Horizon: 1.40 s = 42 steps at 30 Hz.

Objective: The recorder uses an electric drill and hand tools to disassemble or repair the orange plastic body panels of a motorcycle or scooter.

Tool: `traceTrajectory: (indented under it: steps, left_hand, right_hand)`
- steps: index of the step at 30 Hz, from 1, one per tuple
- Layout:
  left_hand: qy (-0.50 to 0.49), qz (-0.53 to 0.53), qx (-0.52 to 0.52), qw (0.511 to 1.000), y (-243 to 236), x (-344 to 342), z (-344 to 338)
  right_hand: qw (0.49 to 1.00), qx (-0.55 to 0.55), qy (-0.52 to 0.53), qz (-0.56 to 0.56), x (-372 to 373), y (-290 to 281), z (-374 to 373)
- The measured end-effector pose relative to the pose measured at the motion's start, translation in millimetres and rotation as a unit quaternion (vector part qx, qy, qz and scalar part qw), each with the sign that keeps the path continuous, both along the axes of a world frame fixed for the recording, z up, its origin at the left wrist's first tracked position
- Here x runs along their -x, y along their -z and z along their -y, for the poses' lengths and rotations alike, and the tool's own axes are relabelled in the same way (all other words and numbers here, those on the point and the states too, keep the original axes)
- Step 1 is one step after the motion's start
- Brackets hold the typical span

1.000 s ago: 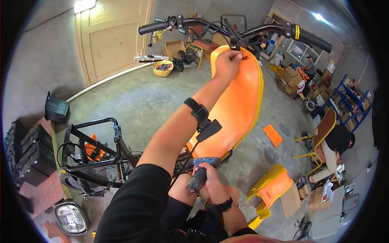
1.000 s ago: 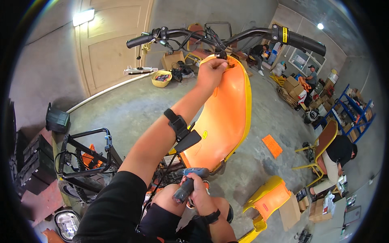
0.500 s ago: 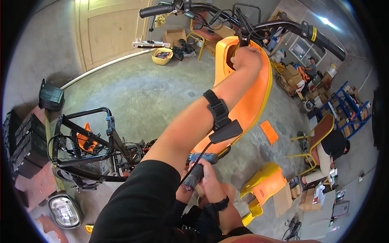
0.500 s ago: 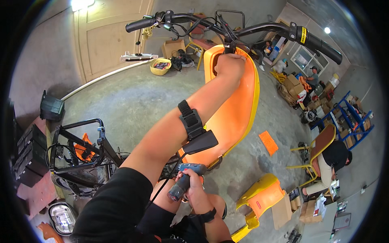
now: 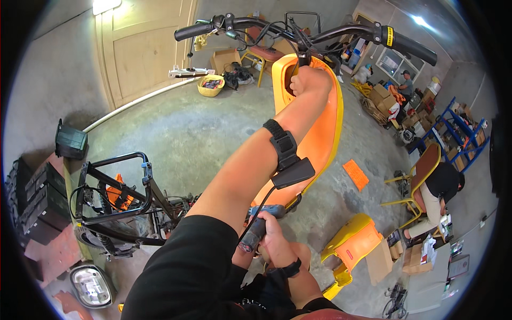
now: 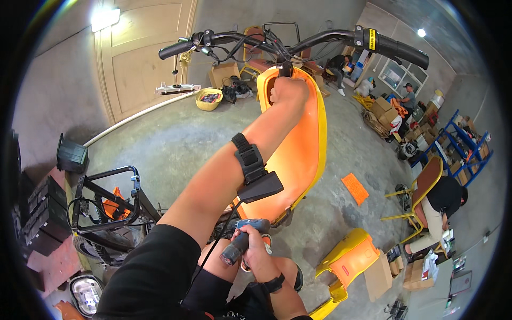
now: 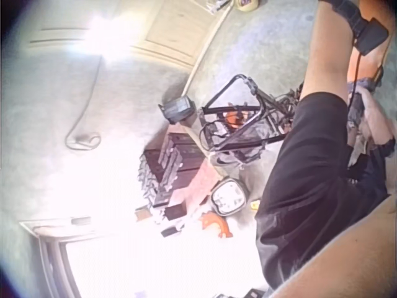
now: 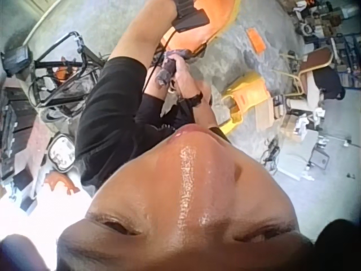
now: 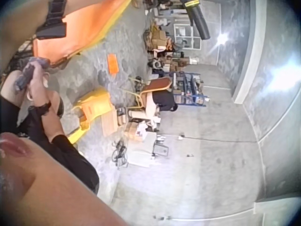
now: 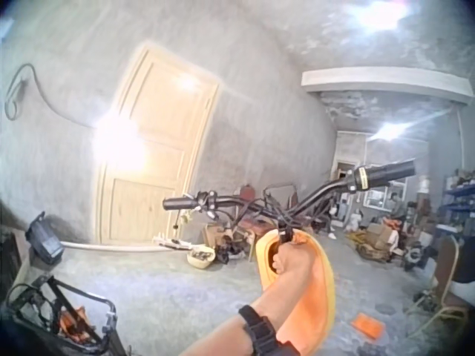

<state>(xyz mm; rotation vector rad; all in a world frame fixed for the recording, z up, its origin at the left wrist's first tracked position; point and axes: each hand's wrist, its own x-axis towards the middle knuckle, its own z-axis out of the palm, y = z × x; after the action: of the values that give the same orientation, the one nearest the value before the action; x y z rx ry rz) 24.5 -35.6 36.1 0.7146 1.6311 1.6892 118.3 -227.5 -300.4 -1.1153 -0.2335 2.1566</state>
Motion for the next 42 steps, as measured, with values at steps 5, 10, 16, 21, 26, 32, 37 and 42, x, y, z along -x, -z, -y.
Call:
traceTrajectory:
  steps: [5, 10, 16, 21, 26, 32, 37, 42]
  left_hand:
    - [-0.094, 0.007, 0.037, 0.995, -8.1, -13.1, -4.5]
    - [-0.128, -0.002, 0.025, 0.991, -4.8, -18.6, -10.6]
    - [-0.142, -0.014, 0.061, 0.988, -9.3, -19.2, -20.7]
    - [-0.100, 0.047, 0.055, 0.992, -7.3, -9.0, -34.2]
    - [-0.038, 0.078, 0.014, 0.996, -2.9, 2.0, -37.7]
    - [-0.039, 0.034, -0.010, 0.999, 8.1, 2.8, -46.6]
    - [-0.033, 0.075, -0.021, 0.996, 9.1, 4.7, -59.0]
    - [-0.045, 0.220, -0.050, 0.973, -2.5, -0.5, -48.0]
  right_hand:
    - [0.999, -0.011, -0.023, -0.036, -3.4, 11.5, -3.4]
    - [0.999, -0.047, 0.013, -0.012, -9.1, 11.6, -1.0]
    - [0.998, -0.034, 0.034, -0.027, -18.2, 13.7, -0.3]
    - [0.998, -0.016, 0.055, -0.024, -25.5, 13.6, 2.3]
    - [0.998, -0.040, 0.034, -0.046, -29.9, 13.3, 2.8]
    - [0.998, -0.021, 0.041, -0.040, -27.0, 9.7, 4.0]
    - [0.998, -0.025, 0.044, -0.026, -25.2, 5.2, 6.8]
    - [0.998, -0.026, 0.046, -0.029, -26.9, 9.5, 6.2]
